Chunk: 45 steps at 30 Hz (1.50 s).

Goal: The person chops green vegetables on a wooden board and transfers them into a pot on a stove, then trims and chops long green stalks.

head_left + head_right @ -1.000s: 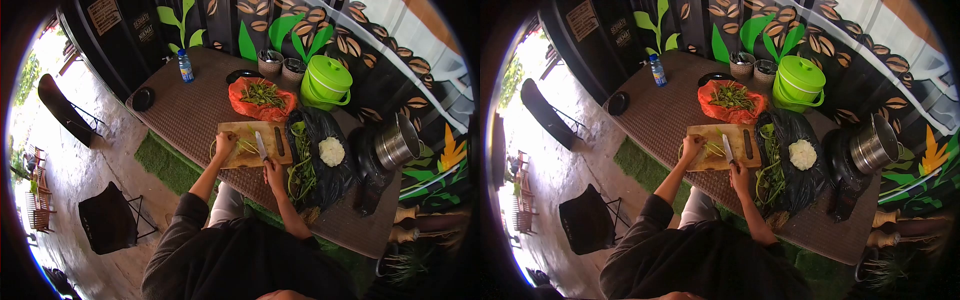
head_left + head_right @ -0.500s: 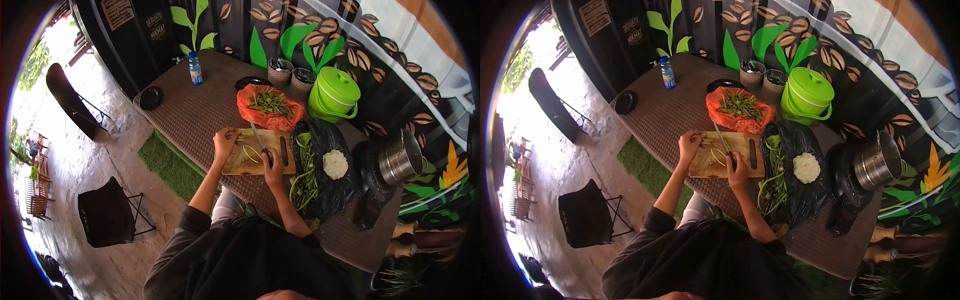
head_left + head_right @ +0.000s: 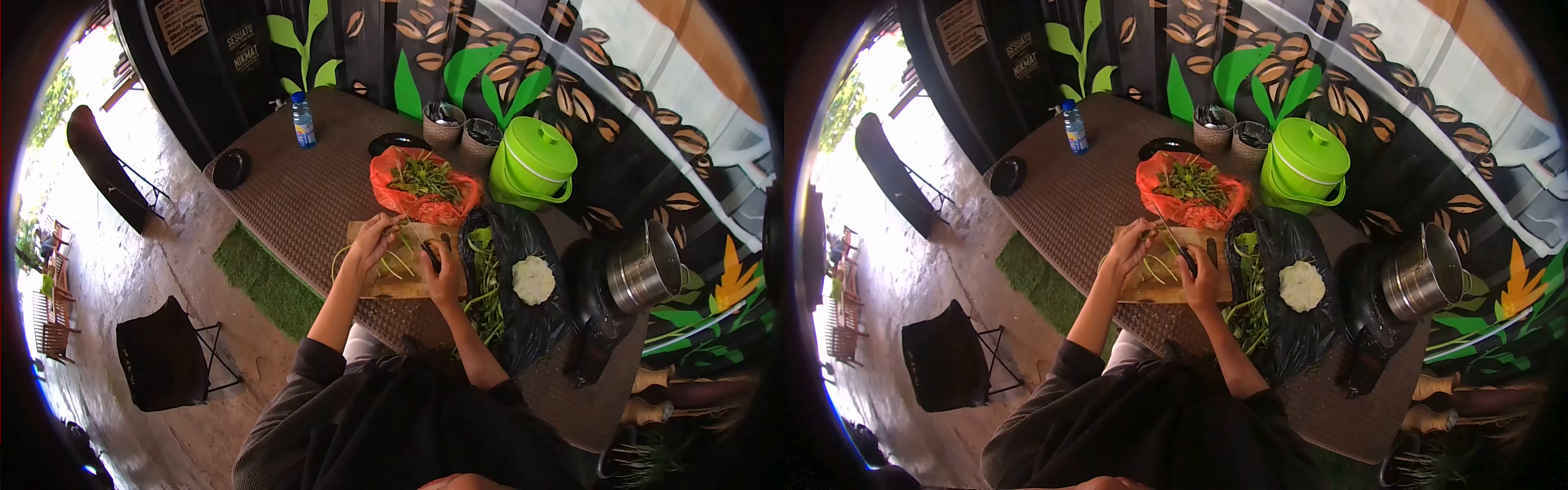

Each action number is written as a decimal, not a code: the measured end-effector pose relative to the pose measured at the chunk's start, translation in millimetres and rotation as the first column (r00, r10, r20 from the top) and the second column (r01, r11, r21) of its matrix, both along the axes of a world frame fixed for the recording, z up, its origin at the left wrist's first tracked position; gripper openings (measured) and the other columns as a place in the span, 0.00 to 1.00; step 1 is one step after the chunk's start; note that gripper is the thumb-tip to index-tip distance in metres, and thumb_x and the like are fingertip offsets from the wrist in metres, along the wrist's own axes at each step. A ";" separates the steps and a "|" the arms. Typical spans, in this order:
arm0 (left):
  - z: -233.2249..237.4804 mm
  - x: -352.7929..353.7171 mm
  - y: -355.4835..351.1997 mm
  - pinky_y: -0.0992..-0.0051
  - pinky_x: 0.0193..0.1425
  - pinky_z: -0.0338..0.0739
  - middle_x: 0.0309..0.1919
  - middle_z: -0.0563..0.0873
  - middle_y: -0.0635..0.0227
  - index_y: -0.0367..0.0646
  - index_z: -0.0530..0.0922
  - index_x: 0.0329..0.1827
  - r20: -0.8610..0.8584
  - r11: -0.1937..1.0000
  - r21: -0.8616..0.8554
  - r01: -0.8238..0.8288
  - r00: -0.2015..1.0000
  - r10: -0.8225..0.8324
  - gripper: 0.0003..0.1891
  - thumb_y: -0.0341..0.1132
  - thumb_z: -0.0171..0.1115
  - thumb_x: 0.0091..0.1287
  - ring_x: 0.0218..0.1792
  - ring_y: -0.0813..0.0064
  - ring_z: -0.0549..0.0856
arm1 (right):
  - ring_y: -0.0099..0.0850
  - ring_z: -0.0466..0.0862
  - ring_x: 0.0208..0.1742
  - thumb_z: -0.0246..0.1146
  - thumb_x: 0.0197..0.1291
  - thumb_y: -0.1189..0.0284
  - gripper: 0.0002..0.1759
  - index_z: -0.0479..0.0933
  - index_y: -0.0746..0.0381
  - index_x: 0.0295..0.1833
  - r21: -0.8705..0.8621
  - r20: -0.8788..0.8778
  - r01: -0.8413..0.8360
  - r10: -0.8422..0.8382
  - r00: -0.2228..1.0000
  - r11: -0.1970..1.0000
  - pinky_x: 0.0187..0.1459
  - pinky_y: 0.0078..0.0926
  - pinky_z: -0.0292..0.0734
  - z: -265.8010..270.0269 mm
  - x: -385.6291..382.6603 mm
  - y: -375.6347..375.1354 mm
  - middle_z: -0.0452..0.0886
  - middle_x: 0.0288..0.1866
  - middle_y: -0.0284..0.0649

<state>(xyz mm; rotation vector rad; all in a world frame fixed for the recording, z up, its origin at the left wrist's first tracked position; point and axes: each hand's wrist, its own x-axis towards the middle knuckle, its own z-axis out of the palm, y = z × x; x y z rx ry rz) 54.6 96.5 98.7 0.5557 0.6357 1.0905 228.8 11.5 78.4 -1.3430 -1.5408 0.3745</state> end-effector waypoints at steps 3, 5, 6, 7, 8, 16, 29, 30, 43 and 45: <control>-4.6 15.3 6.1 0.87 0.34 0.79 0.35 0.79 0.68 0.39 0.73 0.35 0.052 0.998 -0.041 0.053 0.997 -0.050 0.02 0.26 0.57 0.65 0.30 0.83 0.79 | 0.33 0.82 0.34 0.59 0.67 0.63 0.16 0.75 0.63 0.51 0.025 0.031 -0.020 0.020 0.999 0.999 0.36 0.31 0.75 5.4 12.6 4.4 0.81 0.37 0.43; -5.1 25.1 6.9 0.86 0.34 0.78 0.35 0.78 0.68 0.39 0.72 0.35 0.033 0.998 -0.061 0.034 0.999 -0.032 0.02 0.25 0.57 0.65 0.30 0.83 0.78 | 0.33 0.82 0.34 0.59 0.67 0.63 0.16 0.75 0.63 0.51 0.002 0.030 -0.033 0.033 0.999 0.999 0.35 0.31 0.75 9.0 19.1 5.5 0.81 0.36 0.42; -6.3 29.0 7.8 0.85 0.33 0.77 0.36 0.77 0.68 0.39 0.71 0.34 0.015 0.997 -0.078 0.012 1.000 -0.011 0.03 0.25 0.56 0.65 0.30 0.82 0.77 | 0.33 0.82 0.33 0.58 0.67 0.62 0.15 0.75 0.63 0.51 0.001 0.036 -0.035 0.035 0.999 0.999 0.35 0.31 0.75 8.5 22.7 6.1 0.81 0.35 0.42; -7.4 31.9 8.9 0.85 0.33 0.77 0.36 0.77 0.68 0.39 0.71 0.34 0.012 0.997 -0.081 0.015 1.000 -0.015 0.03 0.25 0.56 0.65 0.30 0.82 0.77 | 0.33 0.81 0.33 0.58 0.68 0.62 0.15 0.75 0.62 0.51 0.001 0.042 -0.037 0.037 0.998 0.999 0.35 0.31 0.75 7.9 25.9 6.5 0.80 0.35 0.42; -8.5 34.0 9.9 0.84 0.32 0.74 0.35 0.75 0.69 0.39 0.71 0.34 0.054 0.998 -0.068 0.012 0.999 -0.008 0.03 0.26 0.56 0.64 0.31 0.81 0.76 | 0.33 0.81 0.33 0.58 0.68 0.62 0.15 0.75 0.62 0.51 -0.001 0.038 -0.035 0.035 0.999 0.999 0.35 0.31 0.75 6.6 28.5 7.1 0.80 0.35 0.42; 6.5 36.3 4.2 0.83 0.28 0.66 0.31 0.69 0.72 0.43 0.69 0.32 0.338 0.992 0.011 0.125 0.933 -0.122 0.06 0.28 0.57 0.65 0.30 0.81 0.70 | 0.19 0.65 0.23 0.56 0.70 0.61 0.15 0.74 0.62 0.52 -0.106 -0.357 -0.112 0.067 0.932 0.988 0.26 0.24 0.61 0.2 33.1 10.9 0.69 0.24 0.32; -4.2 38.5 0.6 0.87 0.24 0.67 0.31 0.80 0.73 0.38 0.77 0.42 -0.211 0.998 0.044 0.049 0.977 -0.039 0.06 0.27 0.63 0.65 0.24 0.87 0.75 | 0.16 0.60 0.22 0.56 0.70 0.65 0.12 0.74 0.63 0.50 -0.059 -0.537 -0.180 0.121 0.835 0.982 0.25 0.22 0.57 -5.7 42.7 6.4 0.65 0.23 0.28; -4.9 39.8 1.6 0.87 0.23 0.66 0.30 0.80 0.74 0.38 0.77 0.42 -0.239 0.999 0.014 0.051 0.970 -0.046 0.06 0.27 0.63 0.65 0.24 0.88 0.75 | 0.16 0.60 0.22 0.56 0.70 0.65 0.12 0.74 0.63 0.49 -0.068 -0.528 -0.165 0.105 0.843 0.984 0.25 0.22 0.56 -7.4 43.8 6.0 0.65 0.23 0.27; -4.7 53.4 14.7 0.74 0.42 0.84 0.36 0.85 0.64 0.35 0.76 0.41 -0.171 0.976 0.214 -0.042 0.982 0.080 0.05 0.22 0.61 0.64 0.36 0.77 0.84 | 0.25 0.74 0.27 0.58 0.68 0.66 0.12 0.76 0.64 0.48 -0.033 -0.190 -0.087 0.079 0.979 0.996 0.31 0.26 0.69 3.0 48.8 2.8 0.76 0.28 0.36; 0.9 55.7 13.2 0.75 0.47 0.82 0.38 0.84 0.66 0.40 0.75 0.38 -0.249 0.953 0.300 -0.029 0.963 0.108 0.03 0.23 0.60 0.66 0.41 0.77 0.84 | 0.25 0.75 0.28 0.58 0.68 0.66 0.12 0.76 0.64 0.48 -0.028 -0.163 -0.069 0.063 0.985 0.997 0.31 0.26 0.70 3.4 48.7 4.0 0.77 0.29 0.37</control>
